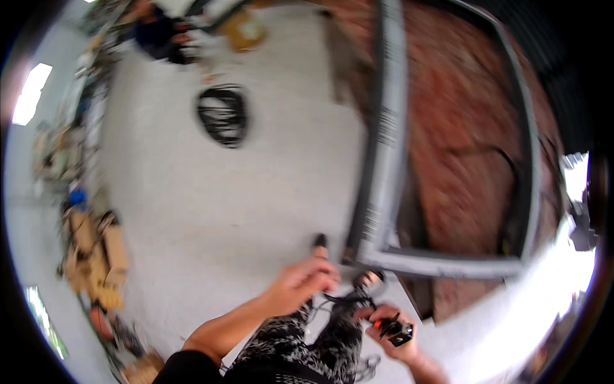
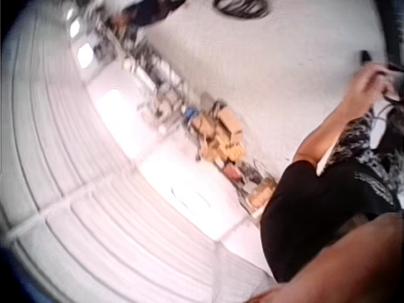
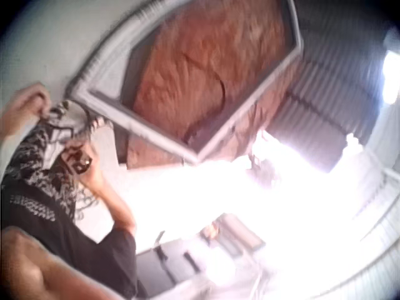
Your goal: The person installs a black rubber seal into the groove of a metal window frame by hand, pressing the seal into place around the edges and using pliers to cut the seal at the corners.
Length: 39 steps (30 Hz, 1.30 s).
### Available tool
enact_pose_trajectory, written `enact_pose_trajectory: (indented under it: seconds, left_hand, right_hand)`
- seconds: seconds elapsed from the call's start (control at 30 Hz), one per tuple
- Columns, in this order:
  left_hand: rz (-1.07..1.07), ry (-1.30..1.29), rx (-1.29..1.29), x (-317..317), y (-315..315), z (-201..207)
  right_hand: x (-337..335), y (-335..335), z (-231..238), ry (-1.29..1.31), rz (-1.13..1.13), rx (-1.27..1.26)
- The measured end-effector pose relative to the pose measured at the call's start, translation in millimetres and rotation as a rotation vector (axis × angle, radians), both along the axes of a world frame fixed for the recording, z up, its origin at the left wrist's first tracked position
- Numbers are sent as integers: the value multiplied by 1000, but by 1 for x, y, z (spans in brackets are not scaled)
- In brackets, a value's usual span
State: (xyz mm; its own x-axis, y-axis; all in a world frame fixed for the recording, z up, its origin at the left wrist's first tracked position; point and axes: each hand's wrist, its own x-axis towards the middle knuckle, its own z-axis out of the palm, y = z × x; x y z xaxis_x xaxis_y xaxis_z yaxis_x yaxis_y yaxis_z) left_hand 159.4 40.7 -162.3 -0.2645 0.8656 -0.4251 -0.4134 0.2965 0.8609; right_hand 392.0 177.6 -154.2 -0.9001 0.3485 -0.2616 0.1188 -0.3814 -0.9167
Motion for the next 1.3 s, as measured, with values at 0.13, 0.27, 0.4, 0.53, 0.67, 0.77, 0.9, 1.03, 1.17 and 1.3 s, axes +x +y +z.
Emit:
enact_pose_trajectory:
  seconds: [0.13, 0.27, 0.4, 0.53, 0.67, 0.77, 0.9, 1.03, 1.17, 1.3]
  left_hand:
    - [326, 101, 166, 20, 5, 13]
    - [403, 201, 214, 14, 33, 41]
    - [365, 224, 250, 14, 51, 44]
    - [304, 337, 339, 60, 74, 46]
    - [158, 424, 347, 116, 100, 43]
    - [-47, 775, 297, 149, 125, 40]
    - [-81, 965, 197, 181, 147, -2]
    - [-91, 1075, 205, 186, 152, -28]
    - [-99, 1284, 211, 192, 168, -23]
    - [-114, 1331, 166, 194, 167, -29]
  right_hand:
    - [45, 132, 76, -165, -422, 666]
    - [100, 276, 165, -263, -1094, 1209]
    - [183, 429, 227, -730, -1227, 1754]
    - [238, 493, 92, -1004, -732, 1615]
    - [134, 437, -29, -1166, -432, 1405]
    - [128, 446, -76, -1244, -364, 1427]
    - [135, 453, -86, -1071, -232, 1256]
    - [152, 424, -46, -952, -317, 1310]
    - [188, 364, -26, -678, -666, 1246]
    - [190, 233, -26, -518, -959, 830]
